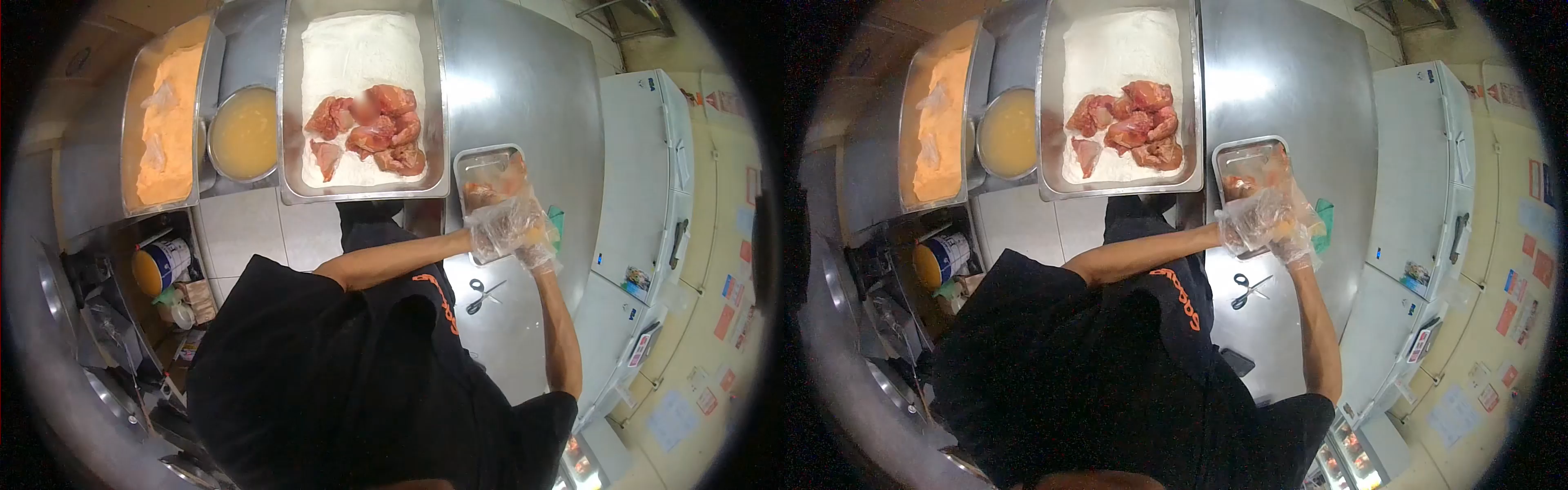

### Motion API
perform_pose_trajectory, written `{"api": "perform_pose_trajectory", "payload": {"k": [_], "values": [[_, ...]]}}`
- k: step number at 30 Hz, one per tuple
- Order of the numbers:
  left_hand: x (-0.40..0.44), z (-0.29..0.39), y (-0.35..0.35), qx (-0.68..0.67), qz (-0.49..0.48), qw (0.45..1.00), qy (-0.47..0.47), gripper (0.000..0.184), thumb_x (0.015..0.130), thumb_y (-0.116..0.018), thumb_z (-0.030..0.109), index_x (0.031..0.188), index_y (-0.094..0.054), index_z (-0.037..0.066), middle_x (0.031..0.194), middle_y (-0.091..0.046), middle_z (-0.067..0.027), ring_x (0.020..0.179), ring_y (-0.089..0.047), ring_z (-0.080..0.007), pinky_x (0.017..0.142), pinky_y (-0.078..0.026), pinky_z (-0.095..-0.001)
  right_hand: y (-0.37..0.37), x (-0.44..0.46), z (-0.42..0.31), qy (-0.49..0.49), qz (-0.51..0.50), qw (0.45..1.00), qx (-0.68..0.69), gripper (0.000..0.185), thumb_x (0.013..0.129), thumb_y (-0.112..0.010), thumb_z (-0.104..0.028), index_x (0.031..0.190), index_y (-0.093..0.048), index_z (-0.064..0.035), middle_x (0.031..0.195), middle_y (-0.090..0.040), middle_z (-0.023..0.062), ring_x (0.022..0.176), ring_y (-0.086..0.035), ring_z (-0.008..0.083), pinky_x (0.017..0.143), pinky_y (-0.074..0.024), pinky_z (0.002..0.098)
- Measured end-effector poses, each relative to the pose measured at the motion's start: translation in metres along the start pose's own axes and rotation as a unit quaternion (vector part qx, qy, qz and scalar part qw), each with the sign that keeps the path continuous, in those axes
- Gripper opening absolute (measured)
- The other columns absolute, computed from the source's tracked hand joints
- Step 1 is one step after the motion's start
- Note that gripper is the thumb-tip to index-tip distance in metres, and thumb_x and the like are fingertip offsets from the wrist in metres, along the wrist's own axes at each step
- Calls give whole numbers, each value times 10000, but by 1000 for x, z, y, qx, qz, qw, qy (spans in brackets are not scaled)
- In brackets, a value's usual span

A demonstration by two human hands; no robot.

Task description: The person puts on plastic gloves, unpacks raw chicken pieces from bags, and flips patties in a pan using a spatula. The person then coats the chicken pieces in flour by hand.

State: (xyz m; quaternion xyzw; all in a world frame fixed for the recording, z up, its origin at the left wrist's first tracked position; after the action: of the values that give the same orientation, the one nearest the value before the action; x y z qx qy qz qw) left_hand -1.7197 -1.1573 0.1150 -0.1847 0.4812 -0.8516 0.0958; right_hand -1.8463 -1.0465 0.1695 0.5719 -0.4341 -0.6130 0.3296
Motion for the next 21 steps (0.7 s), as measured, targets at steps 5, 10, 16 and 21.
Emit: {"api": "perform_pose_trajectory", "payload": {"k": [5, 10, 16, 21], "values": [[7, 41, -49, 448, 192, 864, -125, 200, 863, -604, 120, 1044, -584, 38, 982, -608, -112, 955, -570, -268, 861, -461, -362, -35, -5, 20, 26, 171, 984, -47, 229, 774, -662, -243, 938, -649, -84, 948, -647, 141, 877, -634, 305, 736, -512, 434], [-8, 40, -23, 633, 160, 736, -177, 247, 814, -655, 98, 1038, -579, 25, 971, -605, -115, 945, -577, -269, 829, -464, -356, -1, 8, 10, -7, 115, 993, -37, 169, 783, -629, -264, 773, -657, -98, 746, -645, 121, 657, -631, 305, 598, -513, 437], [-27, 77, -38, 414, 174, 894, -2, 217, 799, -668, 135, 983, -600, 43, 966, -610, -109, 948, -570, -285, 815, -462, -368, 46, 15, -25, 24, 155, 987, -31, 155, 786, -627, -255, 737, -653, -110, 670, -632, 100, 585, -617, 300, 567, -501, 430], [-29, 94, -47, 553, 110, 819, -111, 204, 787, -692, 122, 958, -620, 37, 958, -618, -146, 861, -576, -297, 750, -474, -370, 20, -4, -14, 35, 203, 970, -126, 153, 814, -601, -239, 737, -654, -118, 690, -638, 103, 628, -623, 295, 583, -498, 429]]}}
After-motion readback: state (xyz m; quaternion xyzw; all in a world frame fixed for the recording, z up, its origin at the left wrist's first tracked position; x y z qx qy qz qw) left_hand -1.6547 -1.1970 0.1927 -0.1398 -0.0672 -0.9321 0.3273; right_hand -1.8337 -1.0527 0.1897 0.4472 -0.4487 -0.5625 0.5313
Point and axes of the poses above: each hand's wrist, its own x-axis towards the middle knuckle, its own y-axis out of the back of the hand, z = x × y, the point moved 1 cm from there along x, towards the middle knuckle
